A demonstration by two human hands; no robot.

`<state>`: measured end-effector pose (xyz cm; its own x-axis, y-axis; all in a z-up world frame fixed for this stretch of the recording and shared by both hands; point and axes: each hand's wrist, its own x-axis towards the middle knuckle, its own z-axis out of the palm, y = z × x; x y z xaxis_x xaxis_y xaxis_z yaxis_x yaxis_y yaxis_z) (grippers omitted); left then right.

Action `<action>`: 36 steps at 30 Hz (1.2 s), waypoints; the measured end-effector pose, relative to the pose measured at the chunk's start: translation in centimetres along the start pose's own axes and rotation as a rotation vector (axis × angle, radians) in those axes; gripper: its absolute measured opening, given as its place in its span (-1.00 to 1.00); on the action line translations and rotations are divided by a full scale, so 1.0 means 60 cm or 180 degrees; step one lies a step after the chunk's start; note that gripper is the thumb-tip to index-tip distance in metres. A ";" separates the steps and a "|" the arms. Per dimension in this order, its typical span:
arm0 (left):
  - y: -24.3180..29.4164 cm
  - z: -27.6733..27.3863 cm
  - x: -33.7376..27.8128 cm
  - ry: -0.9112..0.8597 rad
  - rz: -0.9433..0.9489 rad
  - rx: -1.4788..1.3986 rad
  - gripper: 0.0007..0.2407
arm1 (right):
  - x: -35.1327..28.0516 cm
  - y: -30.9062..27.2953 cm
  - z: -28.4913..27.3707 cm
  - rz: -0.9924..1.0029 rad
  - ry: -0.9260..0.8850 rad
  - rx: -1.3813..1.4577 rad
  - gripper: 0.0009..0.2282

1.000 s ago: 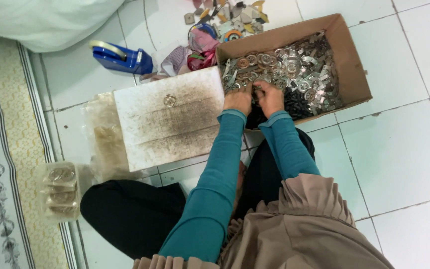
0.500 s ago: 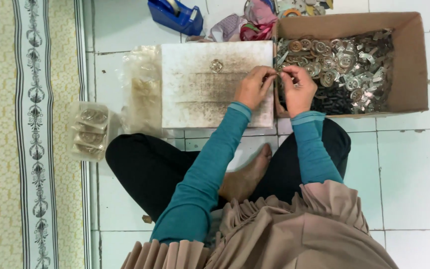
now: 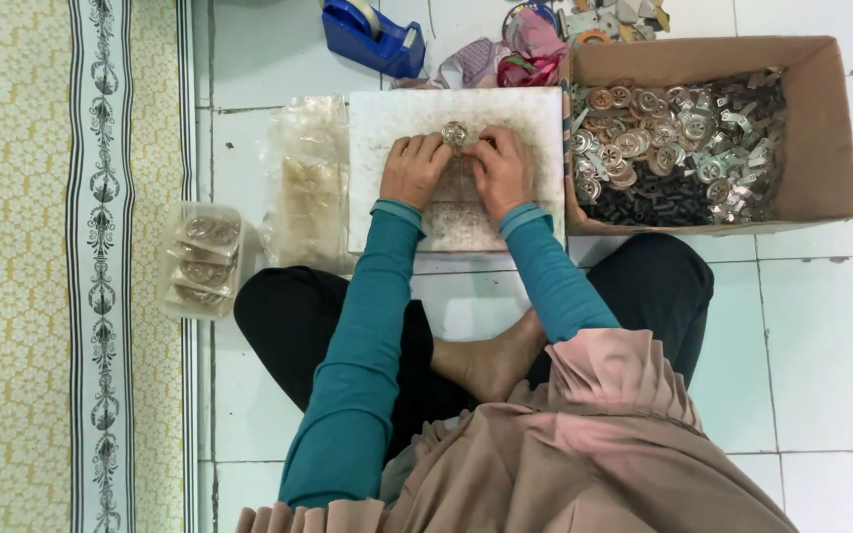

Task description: A person sitting on the floor sorts small metal decorative pieces from a box, arranges them on a board, and then packages them into small plastic bags.

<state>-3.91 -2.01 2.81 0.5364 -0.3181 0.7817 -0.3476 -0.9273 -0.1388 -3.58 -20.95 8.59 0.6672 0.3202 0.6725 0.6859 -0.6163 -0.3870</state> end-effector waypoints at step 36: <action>0.239 0.147 0.233 -0.0890 -0.0108 -0.2239 -0.77 | -0.045 0.290 -0.192 0.0754 0.0265 0.0012 -0.85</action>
<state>5.41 -21.52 6.39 0.6980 -0.4168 0.5822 -0.6859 -0.6228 0.3764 3.19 -40.80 7.30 0.7834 0.1066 0.6124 0.5144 -0.6643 -0.5423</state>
